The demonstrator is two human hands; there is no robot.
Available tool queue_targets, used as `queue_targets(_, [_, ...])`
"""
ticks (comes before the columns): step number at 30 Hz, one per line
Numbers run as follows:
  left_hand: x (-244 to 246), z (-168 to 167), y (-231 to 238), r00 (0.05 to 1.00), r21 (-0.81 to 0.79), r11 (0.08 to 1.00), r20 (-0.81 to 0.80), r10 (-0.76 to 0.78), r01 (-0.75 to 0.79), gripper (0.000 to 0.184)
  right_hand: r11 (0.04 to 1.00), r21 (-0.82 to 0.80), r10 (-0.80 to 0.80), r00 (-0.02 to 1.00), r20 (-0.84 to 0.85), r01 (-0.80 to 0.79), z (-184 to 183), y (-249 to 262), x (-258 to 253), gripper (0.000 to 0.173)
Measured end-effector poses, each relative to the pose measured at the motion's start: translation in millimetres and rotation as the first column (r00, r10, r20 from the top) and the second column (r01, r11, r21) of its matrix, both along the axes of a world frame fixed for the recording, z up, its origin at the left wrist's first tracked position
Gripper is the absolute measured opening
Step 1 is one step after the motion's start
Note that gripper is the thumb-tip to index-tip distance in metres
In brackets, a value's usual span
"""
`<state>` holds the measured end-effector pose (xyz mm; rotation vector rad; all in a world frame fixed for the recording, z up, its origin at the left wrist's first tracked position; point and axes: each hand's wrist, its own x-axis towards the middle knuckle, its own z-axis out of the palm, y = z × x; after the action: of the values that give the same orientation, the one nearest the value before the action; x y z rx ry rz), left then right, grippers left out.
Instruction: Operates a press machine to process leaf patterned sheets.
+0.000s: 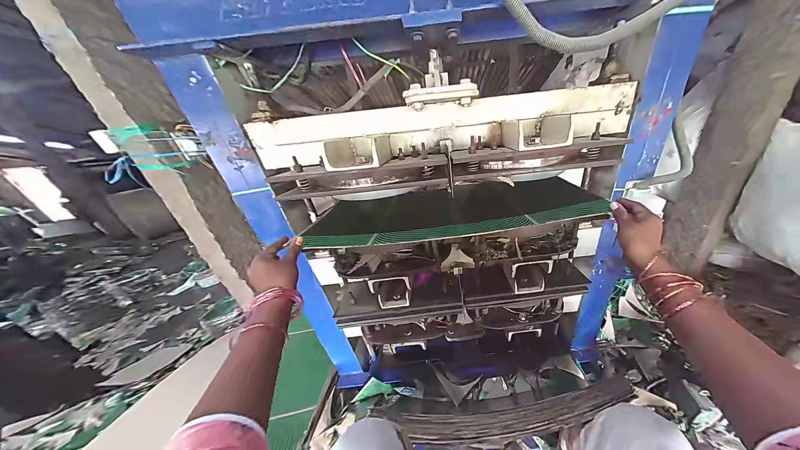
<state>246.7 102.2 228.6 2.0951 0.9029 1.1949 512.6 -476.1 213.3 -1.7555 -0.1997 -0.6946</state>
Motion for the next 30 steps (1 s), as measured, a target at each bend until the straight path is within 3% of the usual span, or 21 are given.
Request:
queue_targets(8, [18.9, -4.0, 11.7, 0.996, -0.008, 0.998, -0.061, -0.06, 0.06, 0.052, 0.995, 0.064, 0.079, 0.995, -0.068, -0.075, -11.0, 0.8, 33.2, 0.044])
queue_targets(18, [15.9, 1.8, 13.8, 0.996, 0.005, 0.997, -0.05, -0.077, 0.077, 0.054, 0.985, 0.148, 0.103, 0.993, -0.051, -0.095, -10.7, 0.1, 41.8, 0.042])
queue_targets(30, [17.9, 2.2, 14.6, 0.991, 0.02, 0.991, 0.008, -0.131, 0.13, 0.052, 0.987, 0.136, 0.093, 0.995, -0.031, -0.088, -8.9, -1.3, 36.9, 0.043])
